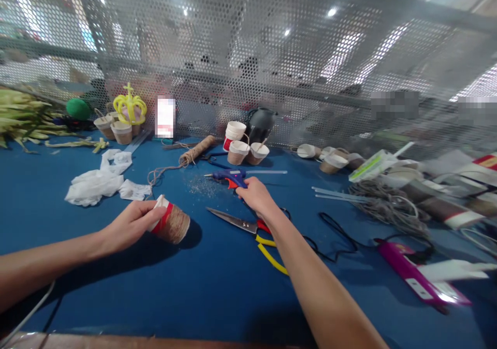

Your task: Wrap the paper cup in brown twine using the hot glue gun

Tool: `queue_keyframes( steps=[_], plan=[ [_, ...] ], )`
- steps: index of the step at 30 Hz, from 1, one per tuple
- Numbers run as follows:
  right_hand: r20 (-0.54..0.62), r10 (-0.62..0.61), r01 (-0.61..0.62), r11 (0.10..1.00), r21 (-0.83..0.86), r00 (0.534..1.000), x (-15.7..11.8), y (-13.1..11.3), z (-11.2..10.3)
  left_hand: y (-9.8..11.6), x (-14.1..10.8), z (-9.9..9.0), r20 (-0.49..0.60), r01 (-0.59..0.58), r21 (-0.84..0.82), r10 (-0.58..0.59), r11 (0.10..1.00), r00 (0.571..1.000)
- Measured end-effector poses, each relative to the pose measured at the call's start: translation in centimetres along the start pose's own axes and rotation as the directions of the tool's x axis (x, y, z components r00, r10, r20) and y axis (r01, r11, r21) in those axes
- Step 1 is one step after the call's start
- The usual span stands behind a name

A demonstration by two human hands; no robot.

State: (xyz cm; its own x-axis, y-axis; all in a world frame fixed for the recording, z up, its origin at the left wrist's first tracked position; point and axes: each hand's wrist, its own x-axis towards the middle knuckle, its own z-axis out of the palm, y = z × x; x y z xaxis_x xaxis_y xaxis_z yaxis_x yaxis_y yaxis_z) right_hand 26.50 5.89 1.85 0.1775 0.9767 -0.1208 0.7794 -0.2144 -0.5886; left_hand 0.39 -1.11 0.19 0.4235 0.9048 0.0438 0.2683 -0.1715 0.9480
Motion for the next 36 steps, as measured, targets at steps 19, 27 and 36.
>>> queue_keyframes(
  steps=[19, 27, 36],
  plan=[
    [0.196, -0.321, 0.254, 0.919, 0.302, 0.927, -10.6, -3.0, 0.0, 0.1, 1.1, -0.8, -0.079, 0.118, 0.117, -0.109, 0.986, 0.991],
    [0.052, -0.573, 0.571, 0.819, 0.053, 0.818, -11.9, -3.9, 0.8, 0.4, 1.2, -0.6, -0.085, 0.124, 0.073, -0.117, 0.990, 0.989],
    [0.061, -0.601, 0.603, 0.797, -0.031, 0.797, -11.7, -2.4, 1.9, 0.3, 1.4, -0.5, -0.072, 0.156, 0.090, -0.150, 0.984, 0.986]
  ],
)
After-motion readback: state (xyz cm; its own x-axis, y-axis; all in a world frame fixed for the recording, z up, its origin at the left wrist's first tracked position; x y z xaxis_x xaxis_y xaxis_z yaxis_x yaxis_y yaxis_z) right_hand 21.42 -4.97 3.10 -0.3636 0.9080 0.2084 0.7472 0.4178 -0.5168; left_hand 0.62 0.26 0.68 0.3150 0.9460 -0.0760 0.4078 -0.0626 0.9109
